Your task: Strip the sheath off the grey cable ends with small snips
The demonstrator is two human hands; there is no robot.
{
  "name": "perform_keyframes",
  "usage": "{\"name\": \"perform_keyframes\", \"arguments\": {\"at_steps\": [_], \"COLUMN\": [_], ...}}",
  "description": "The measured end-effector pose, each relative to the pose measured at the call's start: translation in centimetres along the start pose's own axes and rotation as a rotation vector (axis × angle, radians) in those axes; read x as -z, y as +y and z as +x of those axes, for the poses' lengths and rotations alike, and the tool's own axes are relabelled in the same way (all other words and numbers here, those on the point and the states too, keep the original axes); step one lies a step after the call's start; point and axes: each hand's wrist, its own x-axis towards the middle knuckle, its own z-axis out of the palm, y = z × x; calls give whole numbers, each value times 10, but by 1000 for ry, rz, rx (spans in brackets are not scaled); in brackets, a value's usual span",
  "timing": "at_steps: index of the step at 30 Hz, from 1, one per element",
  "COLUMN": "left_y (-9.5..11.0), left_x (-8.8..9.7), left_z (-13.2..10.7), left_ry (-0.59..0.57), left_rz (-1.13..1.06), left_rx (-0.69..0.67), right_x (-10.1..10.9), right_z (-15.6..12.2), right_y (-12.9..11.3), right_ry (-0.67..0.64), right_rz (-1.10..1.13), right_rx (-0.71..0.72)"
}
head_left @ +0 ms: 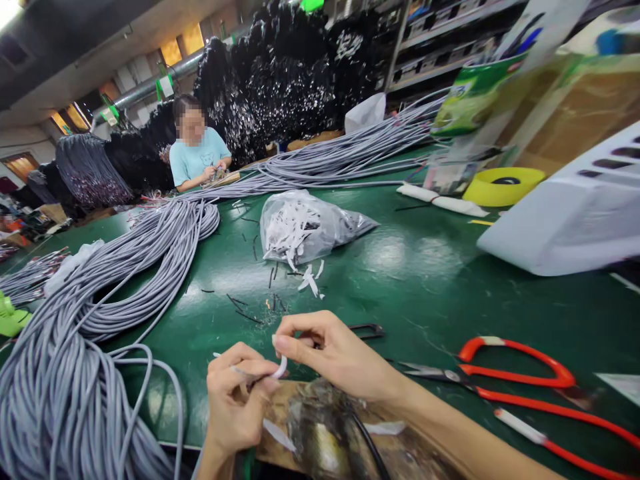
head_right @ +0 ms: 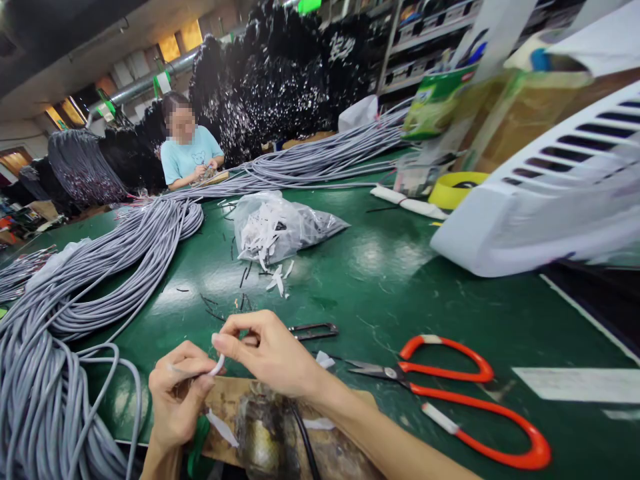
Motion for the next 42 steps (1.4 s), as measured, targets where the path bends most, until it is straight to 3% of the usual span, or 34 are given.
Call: {"name": "perform_keyframes", "arguments": {"at_steps": [2,4,7,10,14,18,23,27,29,35,42], "left_y": [-1,-1,0,1,1,1,2,3,2,-1,-2], "left_x": [-1,-2,-5,-8,-10,-11,-14,-18,-19,-17,-18], "left_z": [1,3,4,2,-3,-4,1,4,5,2,2], "left_ry": [69,78,-75,-146,-89,70,143,220,284,311,295], "left_rz": [55,143,264,330,312,321,399,318,238,133,162], "left_rx": [7,55,90,16,-98,-82,-8,152,219,236,233], "right_x": [-2,-3,-5,-7,-9,-10,-14,-17,-18,-23,-26], "right_z": [-2,-4,-6,-2,4,2,-3,-5,-7,-9,-8], "right_y": [1,2,4,5,8,8,6,6,7,12,10], "right_ry": [14,90,121,95,-12,-36,-45,171,208,116,82], "right_rz": [-50,-160,-227,-111,117,164,96,-44,-138,-370,-355], "right_rx": [17,131,257,123,-62,-133,-68,-23,40,109,64]}}
